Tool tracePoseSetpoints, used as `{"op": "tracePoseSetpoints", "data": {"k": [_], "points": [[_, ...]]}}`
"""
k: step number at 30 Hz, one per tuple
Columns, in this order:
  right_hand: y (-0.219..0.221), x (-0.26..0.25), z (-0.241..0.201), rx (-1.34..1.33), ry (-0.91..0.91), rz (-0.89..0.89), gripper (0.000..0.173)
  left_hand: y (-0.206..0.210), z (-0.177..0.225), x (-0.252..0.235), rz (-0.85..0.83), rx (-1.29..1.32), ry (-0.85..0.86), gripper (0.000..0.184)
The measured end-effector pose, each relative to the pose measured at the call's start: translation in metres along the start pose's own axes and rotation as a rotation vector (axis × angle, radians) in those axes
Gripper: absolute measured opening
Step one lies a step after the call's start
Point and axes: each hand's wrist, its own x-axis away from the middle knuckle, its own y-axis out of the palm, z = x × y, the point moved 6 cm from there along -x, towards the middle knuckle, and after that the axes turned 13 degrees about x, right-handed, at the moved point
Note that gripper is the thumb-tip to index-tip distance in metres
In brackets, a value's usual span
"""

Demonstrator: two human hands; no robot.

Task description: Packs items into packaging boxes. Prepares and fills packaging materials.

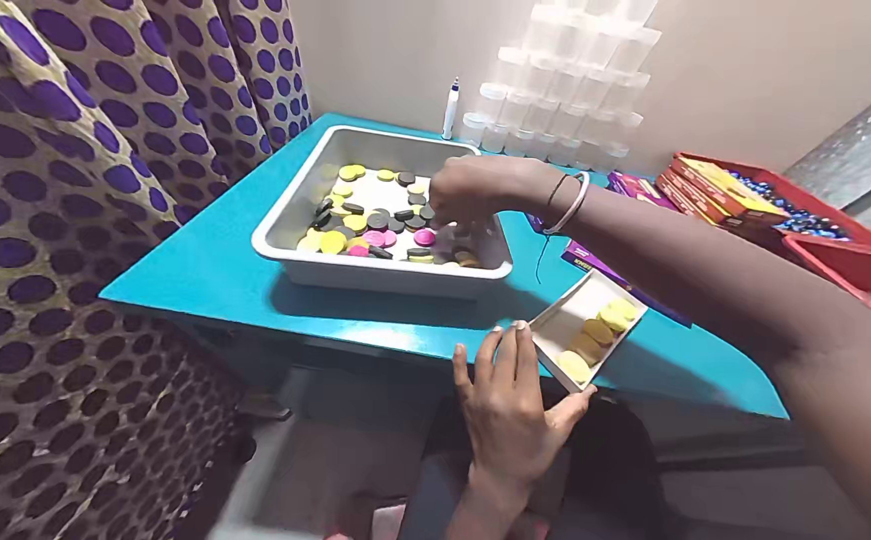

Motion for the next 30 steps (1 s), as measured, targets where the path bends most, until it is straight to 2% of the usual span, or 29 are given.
{"op": "tracePoseSetpoints", "data": {"k": [2,4,7,14,17,20,24,27,30], "points": [[0.002,-0.017,0.005,-0.037,-0.034,0.098,0.020,0.000,0.001,0.000,-0.003,-0.011,-0.002,0.082],[0.010,-0.030,0.007,-0.028,-0.069,0.121,0.021,-0.001,0.000,0.000,0.004,-0.016,-0.001,0.082],[0.014,-0.039,0.009,-0.013,-0.080,0.152,0.012,-0.004,-0.001,-0.002,0.007,0.002,-0.012,0.080],[0.001,-0.042,-0.007,-0.124,-0.214,0.108,0.021,-0.002,-0.002,0.000,-0.007,0.009,-0.016,0.082],[-0.002,-0.043,-0.008,-0.239,-0.206,0.099,0.034,-0.002,-0.002,0.000,-0.006,0.009,-0.019,0.082],[-0.002,-0.042,-0.012,-0.234,-0.182,0.121,0.027,-0.002,-0.002,0.000,0.001,0.005,-0.016,0.083],[0.000,-0.038,-0.018,-0.204,-0.147,0.164,0.027,-0.002,-0.002,0.000,0.003,-0.016,-0.005,0.083],[-0.006,-0.037,-0.020,-0.138,-0.104,0.194,0.019,-0.001,-0.001,0.000,0.010,-0.021,-0.005,0.083],[-0.025,-0.041,-0.016,-0.198,-0.074,0.287,0.026,-0.002,-0.002,0.000,0.009,-0.011,-0.009,0.084]]}}
